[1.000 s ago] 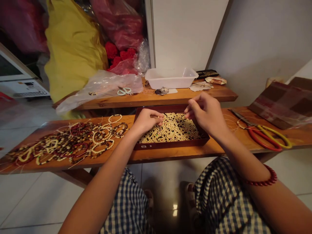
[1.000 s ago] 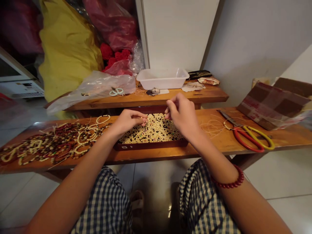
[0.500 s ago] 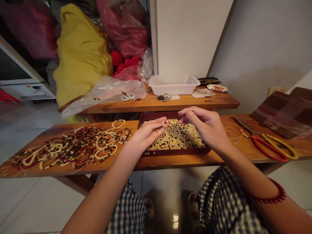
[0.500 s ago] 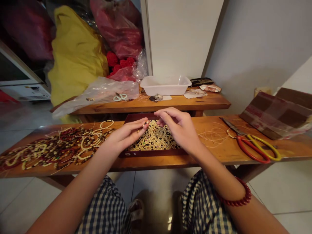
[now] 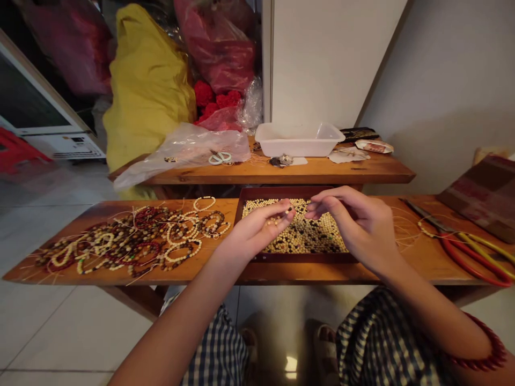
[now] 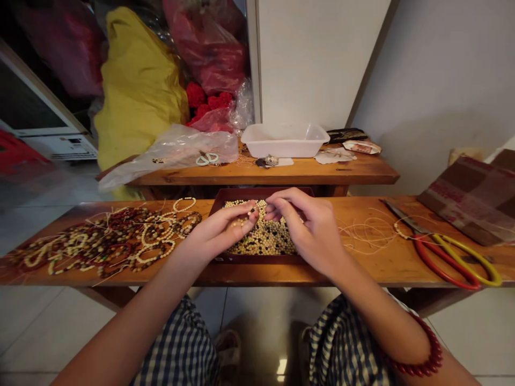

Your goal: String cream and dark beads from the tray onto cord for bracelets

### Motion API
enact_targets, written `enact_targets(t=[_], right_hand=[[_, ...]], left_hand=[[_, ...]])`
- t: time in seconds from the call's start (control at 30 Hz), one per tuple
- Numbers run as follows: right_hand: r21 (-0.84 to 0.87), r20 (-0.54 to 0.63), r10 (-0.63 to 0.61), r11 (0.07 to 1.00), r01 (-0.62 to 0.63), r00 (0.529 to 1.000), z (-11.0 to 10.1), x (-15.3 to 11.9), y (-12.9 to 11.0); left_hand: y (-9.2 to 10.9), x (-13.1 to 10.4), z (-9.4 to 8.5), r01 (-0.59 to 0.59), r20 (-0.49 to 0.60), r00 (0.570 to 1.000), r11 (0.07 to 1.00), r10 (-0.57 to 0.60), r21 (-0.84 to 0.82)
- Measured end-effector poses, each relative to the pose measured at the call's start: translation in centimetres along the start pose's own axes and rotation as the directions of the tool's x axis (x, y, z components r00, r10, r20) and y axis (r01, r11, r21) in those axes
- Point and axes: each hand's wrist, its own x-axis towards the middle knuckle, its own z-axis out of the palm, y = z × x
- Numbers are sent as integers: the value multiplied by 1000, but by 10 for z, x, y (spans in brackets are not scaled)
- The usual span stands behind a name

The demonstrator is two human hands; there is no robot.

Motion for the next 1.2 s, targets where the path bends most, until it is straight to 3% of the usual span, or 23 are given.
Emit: enact_targets(t=[0.13, 0.37, 0.5, 0.67, 0.83, 0.97, 1.2], right_hand=[[-83, 8, -41, 996, 42, 999, -2, 0, 1], [-202, 68, -120, 971, 132, 990, -3, 0, 2], [-280, 72, -120, 951, 135, 990, -4, 0, 2], [-381, 151, 37, 924, 24, 988, -7, 2, 10], [-346, 143, 94, 937, -39, 985, -8, 3, 16], [-363, 77, 69, 931, -36, 995, -11, 4, 14], [-403, 75, -8, 915, 38, 997, -11, 3, 13]], left_hand=[[-1, -2, 0, -60, -19, 998, 993, 62, 106], [-13, 8, 0, -66, 13, 998, 996, 65, 59], [-15, 11, -2, -27, -35, 999, 999, 27, 24], [-10, 19, -2, 82, -88, 991, 971, -104, -223], [-10, 26, -3, 186, -28, 972, 835, -234, -517], [-10, 24, -5, 152, -35, 981, 870, -190, -469], [-11, 21, -3, 140, -10, 988, 925, -153, -353]])
